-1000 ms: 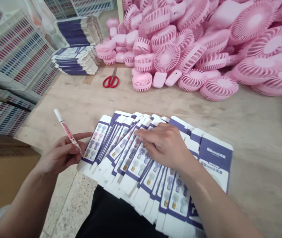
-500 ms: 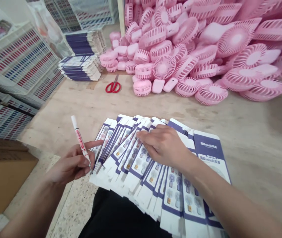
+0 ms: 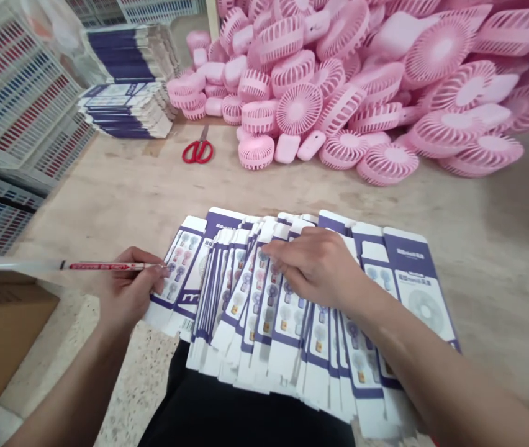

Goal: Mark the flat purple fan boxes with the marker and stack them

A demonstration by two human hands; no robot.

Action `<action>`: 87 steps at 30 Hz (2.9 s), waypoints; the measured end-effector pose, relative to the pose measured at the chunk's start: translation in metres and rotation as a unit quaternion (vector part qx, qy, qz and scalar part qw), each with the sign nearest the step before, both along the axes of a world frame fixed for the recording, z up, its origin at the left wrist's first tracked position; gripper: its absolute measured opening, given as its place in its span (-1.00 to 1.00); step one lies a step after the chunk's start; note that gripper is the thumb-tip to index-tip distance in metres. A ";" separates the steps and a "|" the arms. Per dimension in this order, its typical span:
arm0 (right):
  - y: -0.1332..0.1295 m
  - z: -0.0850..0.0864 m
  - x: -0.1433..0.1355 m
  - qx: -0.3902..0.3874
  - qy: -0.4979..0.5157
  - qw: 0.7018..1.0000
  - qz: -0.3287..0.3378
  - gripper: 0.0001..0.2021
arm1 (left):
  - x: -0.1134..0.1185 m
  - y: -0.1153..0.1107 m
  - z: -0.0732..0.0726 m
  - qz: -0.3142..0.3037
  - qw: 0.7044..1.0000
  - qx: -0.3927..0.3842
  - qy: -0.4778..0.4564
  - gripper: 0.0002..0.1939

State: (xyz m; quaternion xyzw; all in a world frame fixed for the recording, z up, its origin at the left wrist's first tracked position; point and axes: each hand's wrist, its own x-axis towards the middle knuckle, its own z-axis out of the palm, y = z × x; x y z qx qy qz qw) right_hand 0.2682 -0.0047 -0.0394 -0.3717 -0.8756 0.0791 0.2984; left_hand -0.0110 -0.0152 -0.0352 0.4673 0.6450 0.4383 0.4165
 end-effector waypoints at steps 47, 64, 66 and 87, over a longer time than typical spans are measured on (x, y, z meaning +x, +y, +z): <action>0.000 -0.002 0.001 -0.077 0.065 0.994 -0.030 -0.82 | -0.009 0.006 -0.003 0.005 0.991 -0.075 0.112 -0.92; 0.001 0.000 0.001 -0.079 0.069 0.994 -0.023 -0.81 | -0.011 0.002 0.007 -0.083 0.983 -0.156 -0.037 -0.84; 0.001 0.000 0.000 -0.079 0.070 0.994 -0.022 -0.81 | -0.008 0.005 -0.001 -0.009 0.997 -0.070 0.039 -0.97; 0.000 -0.002 0.002 -0.082 0.077 0.993 -0.025 -0.80 | -0.024 0.008 0.020 -0.149 0.955 -0.243 -0.077 -0.43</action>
